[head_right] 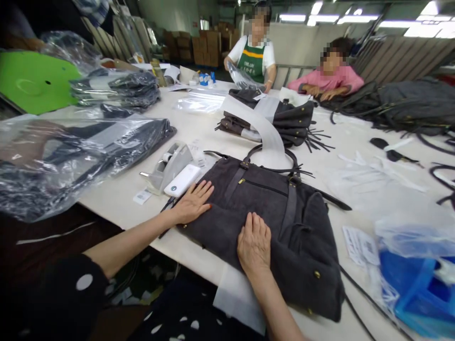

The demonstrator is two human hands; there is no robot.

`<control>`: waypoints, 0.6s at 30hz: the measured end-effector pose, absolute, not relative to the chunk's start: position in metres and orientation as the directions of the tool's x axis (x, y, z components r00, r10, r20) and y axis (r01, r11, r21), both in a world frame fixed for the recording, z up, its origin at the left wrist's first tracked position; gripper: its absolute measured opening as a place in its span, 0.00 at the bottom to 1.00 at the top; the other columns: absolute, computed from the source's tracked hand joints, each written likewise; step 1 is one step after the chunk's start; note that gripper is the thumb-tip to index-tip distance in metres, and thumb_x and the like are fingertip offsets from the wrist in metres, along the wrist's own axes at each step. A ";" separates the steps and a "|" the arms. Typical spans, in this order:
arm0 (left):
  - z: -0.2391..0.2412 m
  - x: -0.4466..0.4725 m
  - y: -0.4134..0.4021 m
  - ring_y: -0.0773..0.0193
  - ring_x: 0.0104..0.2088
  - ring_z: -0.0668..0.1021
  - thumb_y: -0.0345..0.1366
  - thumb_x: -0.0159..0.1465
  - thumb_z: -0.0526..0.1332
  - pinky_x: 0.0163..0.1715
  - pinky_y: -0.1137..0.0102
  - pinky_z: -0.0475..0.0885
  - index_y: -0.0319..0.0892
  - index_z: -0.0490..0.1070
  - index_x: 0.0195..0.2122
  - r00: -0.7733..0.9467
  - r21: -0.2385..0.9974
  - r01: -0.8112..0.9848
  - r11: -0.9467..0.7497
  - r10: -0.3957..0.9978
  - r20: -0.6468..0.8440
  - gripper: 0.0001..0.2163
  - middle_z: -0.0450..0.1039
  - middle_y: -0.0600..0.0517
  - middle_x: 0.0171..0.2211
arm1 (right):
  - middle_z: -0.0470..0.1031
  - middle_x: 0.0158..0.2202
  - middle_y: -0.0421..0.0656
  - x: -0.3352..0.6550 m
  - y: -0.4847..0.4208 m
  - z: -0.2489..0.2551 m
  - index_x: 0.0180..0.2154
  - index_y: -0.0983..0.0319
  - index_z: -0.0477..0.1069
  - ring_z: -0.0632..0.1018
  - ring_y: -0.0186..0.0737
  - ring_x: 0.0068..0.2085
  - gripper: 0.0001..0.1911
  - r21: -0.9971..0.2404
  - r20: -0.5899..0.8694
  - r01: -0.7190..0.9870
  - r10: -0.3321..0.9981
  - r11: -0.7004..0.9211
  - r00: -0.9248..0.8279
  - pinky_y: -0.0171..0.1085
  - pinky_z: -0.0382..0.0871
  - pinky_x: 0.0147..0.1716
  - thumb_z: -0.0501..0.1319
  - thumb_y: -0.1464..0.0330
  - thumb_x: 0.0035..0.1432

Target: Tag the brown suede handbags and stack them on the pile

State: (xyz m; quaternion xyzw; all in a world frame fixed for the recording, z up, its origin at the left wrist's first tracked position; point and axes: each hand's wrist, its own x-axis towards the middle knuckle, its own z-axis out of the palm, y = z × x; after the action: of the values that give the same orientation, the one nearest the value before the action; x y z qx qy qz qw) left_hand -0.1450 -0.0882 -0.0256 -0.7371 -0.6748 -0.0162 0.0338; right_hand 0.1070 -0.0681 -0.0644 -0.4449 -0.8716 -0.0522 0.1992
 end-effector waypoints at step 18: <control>-0.014 -0.073 -0.084 0.53 0.63 0.47 0.48 0.64 0.43 0.59 0.56 0.45 0.35 0.43 0.62 0.285 -0.023 0.958 -0.287 0.938 0.195 0.29 0.43 0.42 0.63 | 0.60 0.56 0.55 0.103 -0.066 -0.066 0.57 0.70 0.56 0.60 0.50 0.56 0.23 -0.190 0.342 0.819 0.819 0.541 -0.461 0.49 0.53 0.53 0.46 0.71 0.60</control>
State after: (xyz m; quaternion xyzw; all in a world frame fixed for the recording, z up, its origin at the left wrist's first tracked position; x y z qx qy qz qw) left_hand -0.0733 -0.0845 -0.0145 -0.7988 -0.5934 -0.0718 0.0676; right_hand 0.1034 -0.0663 -0.0656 -0.4790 -0.8548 -0.0010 0.1997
